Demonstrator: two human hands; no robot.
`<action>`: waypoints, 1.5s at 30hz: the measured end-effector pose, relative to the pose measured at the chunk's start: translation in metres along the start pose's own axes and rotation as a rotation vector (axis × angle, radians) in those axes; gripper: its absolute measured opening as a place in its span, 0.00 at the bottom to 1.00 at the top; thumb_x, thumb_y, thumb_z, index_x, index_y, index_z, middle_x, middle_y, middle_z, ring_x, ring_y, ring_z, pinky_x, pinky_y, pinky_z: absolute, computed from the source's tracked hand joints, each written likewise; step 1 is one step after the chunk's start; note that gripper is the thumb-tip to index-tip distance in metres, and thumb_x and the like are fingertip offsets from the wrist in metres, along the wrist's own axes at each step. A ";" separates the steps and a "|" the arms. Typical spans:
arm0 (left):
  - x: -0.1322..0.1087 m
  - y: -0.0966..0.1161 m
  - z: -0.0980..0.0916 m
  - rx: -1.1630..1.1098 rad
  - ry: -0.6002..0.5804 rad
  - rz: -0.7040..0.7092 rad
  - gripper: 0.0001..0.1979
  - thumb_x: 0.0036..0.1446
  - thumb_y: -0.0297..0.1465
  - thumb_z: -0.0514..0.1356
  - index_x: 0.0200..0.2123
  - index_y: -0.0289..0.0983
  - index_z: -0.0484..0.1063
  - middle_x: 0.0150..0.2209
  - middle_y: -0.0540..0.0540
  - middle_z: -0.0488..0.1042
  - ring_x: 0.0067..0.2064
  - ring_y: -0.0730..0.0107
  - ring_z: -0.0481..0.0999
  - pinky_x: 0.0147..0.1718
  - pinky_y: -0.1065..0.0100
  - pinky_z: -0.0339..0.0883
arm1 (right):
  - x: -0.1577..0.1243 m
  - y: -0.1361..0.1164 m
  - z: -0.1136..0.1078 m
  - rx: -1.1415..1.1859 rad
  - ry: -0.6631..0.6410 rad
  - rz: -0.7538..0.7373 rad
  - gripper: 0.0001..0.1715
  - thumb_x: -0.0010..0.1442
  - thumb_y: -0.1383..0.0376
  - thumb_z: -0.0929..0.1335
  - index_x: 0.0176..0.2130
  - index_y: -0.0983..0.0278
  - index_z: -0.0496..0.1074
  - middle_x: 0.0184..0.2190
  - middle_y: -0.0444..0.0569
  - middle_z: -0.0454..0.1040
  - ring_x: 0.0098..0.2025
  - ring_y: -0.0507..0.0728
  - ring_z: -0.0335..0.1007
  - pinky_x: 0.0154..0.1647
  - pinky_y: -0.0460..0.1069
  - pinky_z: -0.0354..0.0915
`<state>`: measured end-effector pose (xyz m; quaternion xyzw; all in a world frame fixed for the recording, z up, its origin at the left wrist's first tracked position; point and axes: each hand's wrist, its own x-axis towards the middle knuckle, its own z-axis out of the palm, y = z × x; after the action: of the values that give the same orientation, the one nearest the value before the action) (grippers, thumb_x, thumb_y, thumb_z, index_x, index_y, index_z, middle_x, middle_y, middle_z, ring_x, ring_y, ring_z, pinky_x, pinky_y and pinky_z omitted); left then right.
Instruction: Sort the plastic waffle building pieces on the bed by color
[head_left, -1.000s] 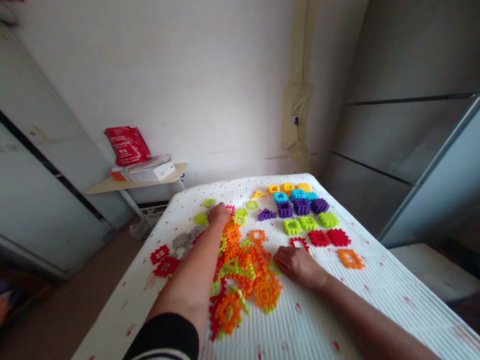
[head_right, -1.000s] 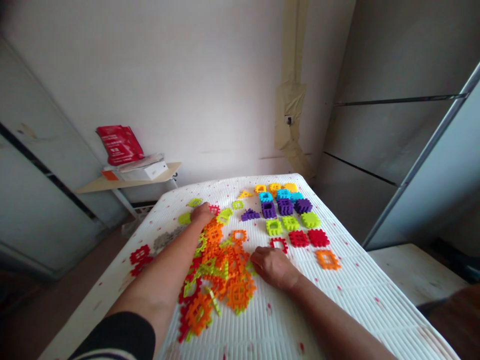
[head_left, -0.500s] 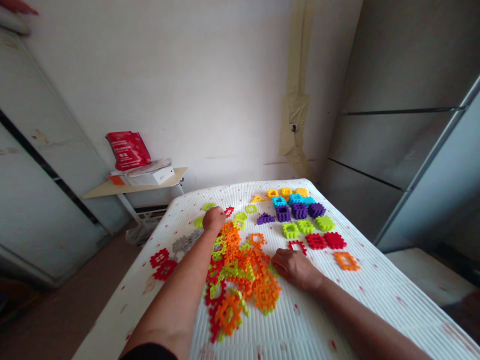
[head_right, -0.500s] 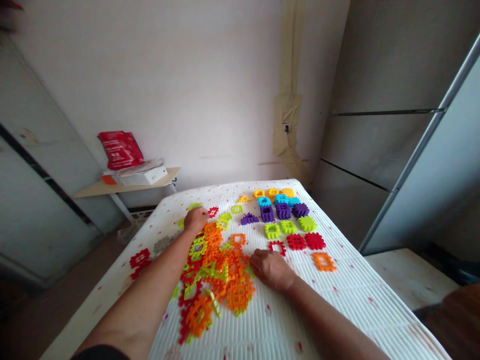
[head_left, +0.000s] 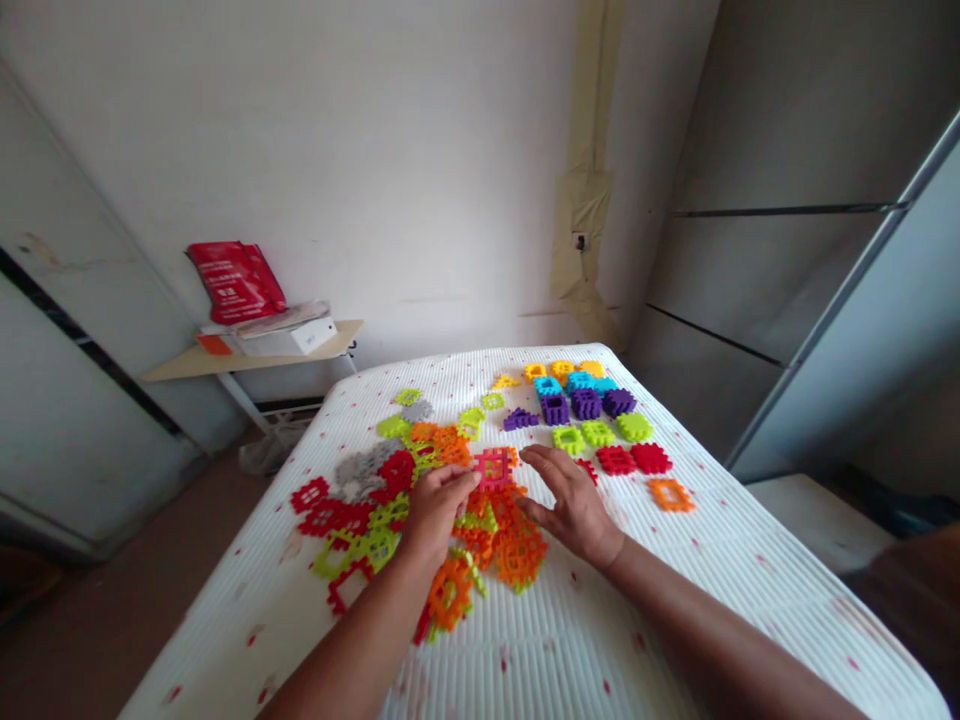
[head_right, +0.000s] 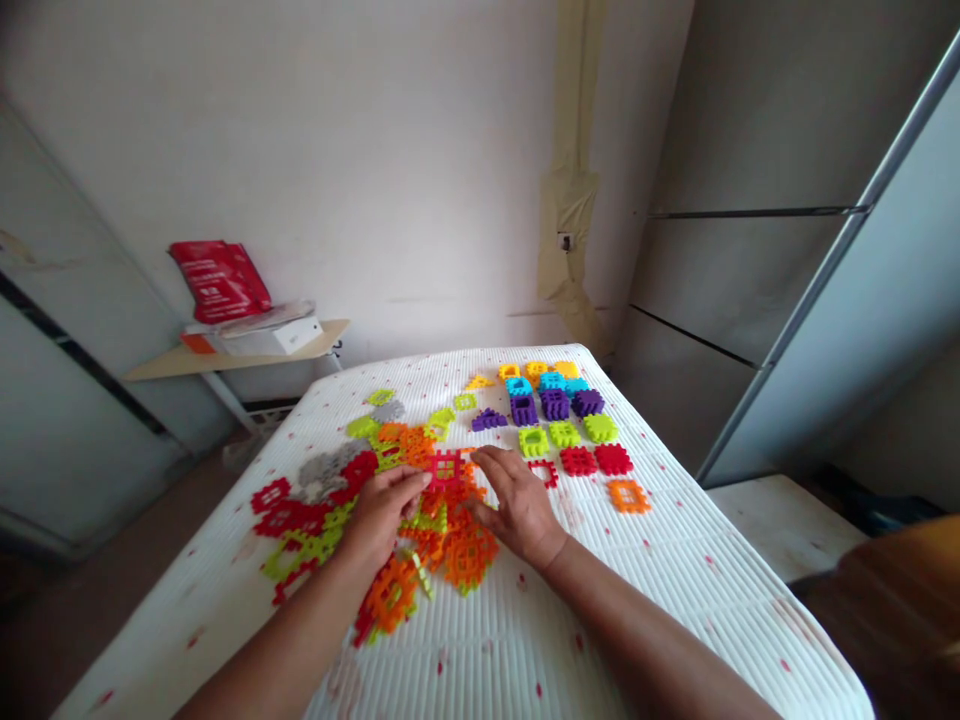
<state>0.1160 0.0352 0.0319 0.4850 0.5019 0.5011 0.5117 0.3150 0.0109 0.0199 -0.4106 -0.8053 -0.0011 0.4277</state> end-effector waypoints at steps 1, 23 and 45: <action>-0.006 -0.001 0.002 -0.001 -0.002 -0.005 0.13 0.40 0.38 0.64 0.20 0.34 0.67 0.13 0.57 0.59 0.16 0.82 0.55 0.17 0.75 0.47 | 0.001 -0.006 0.001 -0.009 -0.005 -0.007 0.30 0.58 0.59 0.66 0.58 0.62 0.57 0.52 0.59 0.65 0.52 0.63 0.63 0.49 0.59 0.64; -0.055 -0.016 0.008 0.191 0.075 0.104 0.15 0.44 0.41 0.62 0.29 0.35 0.75 0.27 0.47 0.77 0.30 0.67 0.76 0.32 0.68 0.71 | -0.001 -0.026 0.007 -0.096 -0.224 -0.110 0.30 0.55 0.62 0.66 0.56 0.67 0.60 0.51 0.58 0.67 0.48 0.62 0.62 0.46 0.56 0.63; -0.043 -0.031 -0.027 0.567 0.257 0.594 0.11 0.51 0.40 0.58 0.30 0.38 0.74 0.32 0.47 0.77 0.34 0.67 0.75 0.34 0.68 0.69 | -0.012 0.095 -0.093 -0.478 -0.478 0.487 0.25 0.47 0.65 0.69 0.48 0.66 0.71 0.45 0.53 0.73 0.49 0.61 0.64 0.47 0.50 0.62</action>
<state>0.0903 -0.0091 0.0019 0.6633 0.5182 0.5252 0.1250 0.4457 0.0335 0.0375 -0.6656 -0.7382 0.0087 0.1094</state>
